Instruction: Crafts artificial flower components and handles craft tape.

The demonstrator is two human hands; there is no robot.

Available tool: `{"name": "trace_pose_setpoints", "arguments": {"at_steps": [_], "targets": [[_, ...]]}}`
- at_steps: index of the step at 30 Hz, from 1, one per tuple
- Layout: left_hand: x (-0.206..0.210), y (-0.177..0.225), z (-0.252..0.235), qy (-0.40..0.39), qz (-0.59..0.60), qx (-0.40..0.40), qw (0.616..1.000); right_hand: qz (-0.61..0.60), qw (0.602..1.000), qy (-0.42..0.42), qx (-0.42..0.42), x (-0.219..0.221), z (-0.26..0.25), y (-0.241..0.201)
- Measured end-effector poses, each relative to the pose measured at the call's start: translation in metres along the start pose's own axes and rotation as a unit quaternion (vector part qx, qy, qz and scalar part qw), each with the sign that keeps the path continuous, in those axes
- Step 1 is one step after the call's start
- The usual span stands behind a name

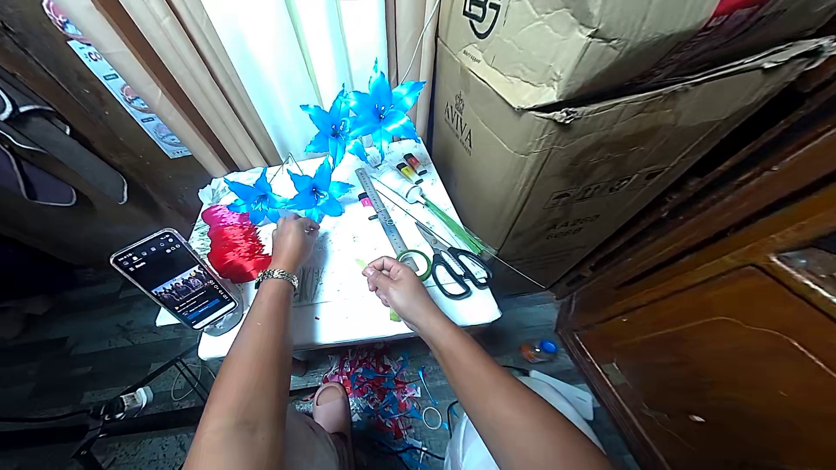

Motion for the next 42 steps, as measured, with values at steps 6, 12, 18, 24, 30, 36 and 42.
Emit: {"name": "trace_pose_setpoints", "arguments": {"at_steps": [6,12,18,24,30,36,42], "targets": [[0.027,0.007,-0.025,-0.098,-0.177,0.057,0.978,0.007,1.000,0.008,-0.014,-0.006,-0.004,-0.003],[0.035,0.002,-0.034,-0.143,-0.202,0.043,0.968,0.019,0.999,-0.006,-0.025,-0.003,-0.003,-0.003],[0.030,0.002,-0.034,-0.161,-0.168,0.032,0.972,0.022,0.999,-0.005,-0.025,-0.007,-0.005,-0.004],[-0.004,0.012,-0.028,-0.073,0.032,-0.031,0.996,0.045,0.999,0.018,-0.025,-0.013,-0.006,-0.003],[-0.027,0.028,0.022,0.077,0.529,-0.083,0.841,0.048,0.993,0.044,-0.096,-0.022,0.000,-0.013],[0.003,0.053,0.097,0.072,0.663,-0.098,0.739,0.019,0.992,-0.014,-0.127,-0.001,0.013,-0.025],[0.030,0.060,0.125,0.111,0.730,-0.124,0.663,0.026,0.984,0.014,-0.177,0.010,0.025,-0.032]]}}
Point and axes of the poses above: each hand's wrist, its own z-axis away from the middle knuckle, its own x-axis out of the palm, y = z × x, the point moved 9 cm from there along -z, towards the middle knuckle, and after that the axes turned 8 degrees about z, right-handed, at the moved point
